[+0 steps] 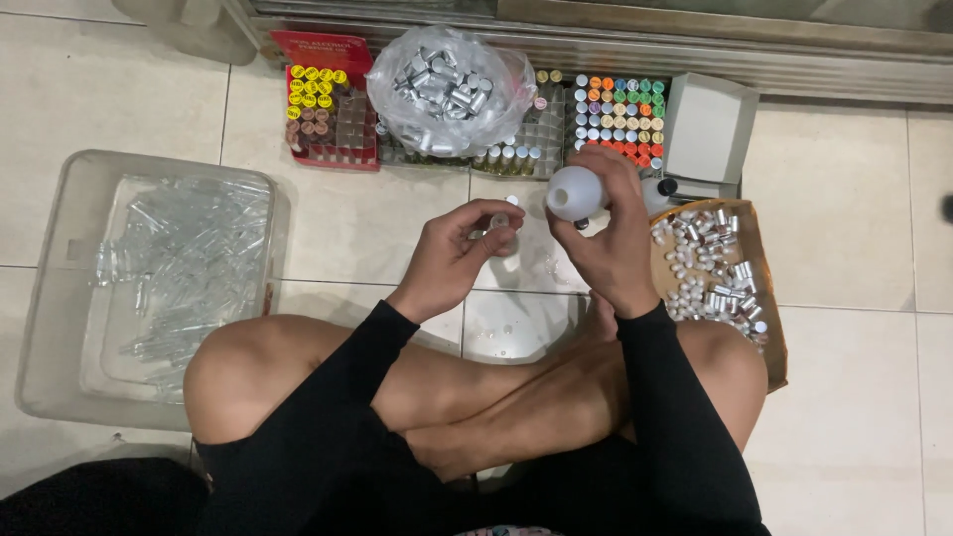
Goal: Filling small perfume vials from a squeeze bottle and organizing them into a tray
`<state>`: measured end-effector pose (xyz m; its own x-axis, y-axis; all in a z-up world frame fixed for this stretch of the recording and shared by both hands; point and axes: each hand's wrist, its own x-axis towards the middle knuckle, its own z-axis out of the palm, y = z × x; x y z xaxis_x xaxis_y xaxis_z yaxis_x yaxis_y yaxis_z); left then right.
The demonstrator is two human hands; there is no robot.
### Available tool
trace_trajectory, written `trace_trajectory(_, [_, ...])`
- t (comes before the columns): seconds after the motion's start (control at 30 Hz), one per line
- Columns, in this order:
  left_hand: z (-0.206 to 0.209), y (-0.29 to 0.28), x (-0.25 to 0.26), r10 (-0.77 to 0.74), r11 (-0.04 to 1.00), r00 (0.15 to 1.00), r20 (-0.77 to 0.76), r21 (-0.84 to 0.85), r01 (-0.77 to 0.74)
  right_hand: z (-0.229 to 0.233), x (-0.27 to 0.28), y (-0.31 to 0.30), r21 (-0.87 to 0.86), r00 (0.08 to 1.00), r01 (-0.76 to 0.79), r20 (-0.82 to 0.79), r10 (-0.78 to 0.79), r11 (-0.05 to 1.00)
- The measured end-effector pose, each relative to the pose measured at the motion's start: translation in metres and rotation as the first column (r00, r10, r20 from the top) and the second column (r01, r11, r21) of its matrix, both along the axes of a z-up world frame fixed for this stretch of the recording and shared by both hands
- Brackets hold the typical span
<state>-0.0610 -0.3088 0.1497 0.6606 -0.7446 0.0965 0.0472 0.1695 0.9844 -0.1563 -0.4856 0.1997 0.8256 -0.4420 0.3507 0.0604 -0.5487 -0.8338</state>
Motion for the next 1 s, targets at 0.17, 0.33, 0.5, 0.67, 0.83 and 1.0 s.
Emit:
trace_trajectory(0.17, [0.010,0.001,-0.006,0.003,1.000,0.998,0.062,0.007,-0.003,-0.008,-0.002,0.005,-0.109,0.999,0.041,0.027,-0.039,0.993])
trace_trajectory(0.33, [0.005,0.003,-0.010,0.016,1.000,0.996,0.089,0.006,-0.017,-0.007,-0.003,0.012,-0.128,0.999,0.047,0.031,-0.044,0.991])
trace_trajectory(0.5, [-0.005,0.003,-0.014,0.038,0.999,0.997,0.060,0.017,-0.039,-0.005,-0.005,0.017,-0.098,0.998,0.053,-0.012,-0.054,0.994])
trace_trajectory(0.67, [-0.001,0.003,-0.015,0.048,0.999,0.998,0.046,0.007,-0.048,-0.003,-0.004,0.018,-0.085,0.997,0.064,-0.028,-0.066,0.994])
trace_trajectory(0.83, [0.008,0.004,-0.014,0.050,0.999,0.998,0.029,0.015,-0.051,-0.004,-0.005,0.014,-0.081,0.997,0.071,-0.035,-0.074,0.994])
trace_trajectory(1.0, [0.009,0.004,-0.015,0.069,0.998,0.997,0.040,0.001,-0.069,-0.004,-0.005,0.016,-0.087,0.997,0.066,-0.037,-0.069,0.994])
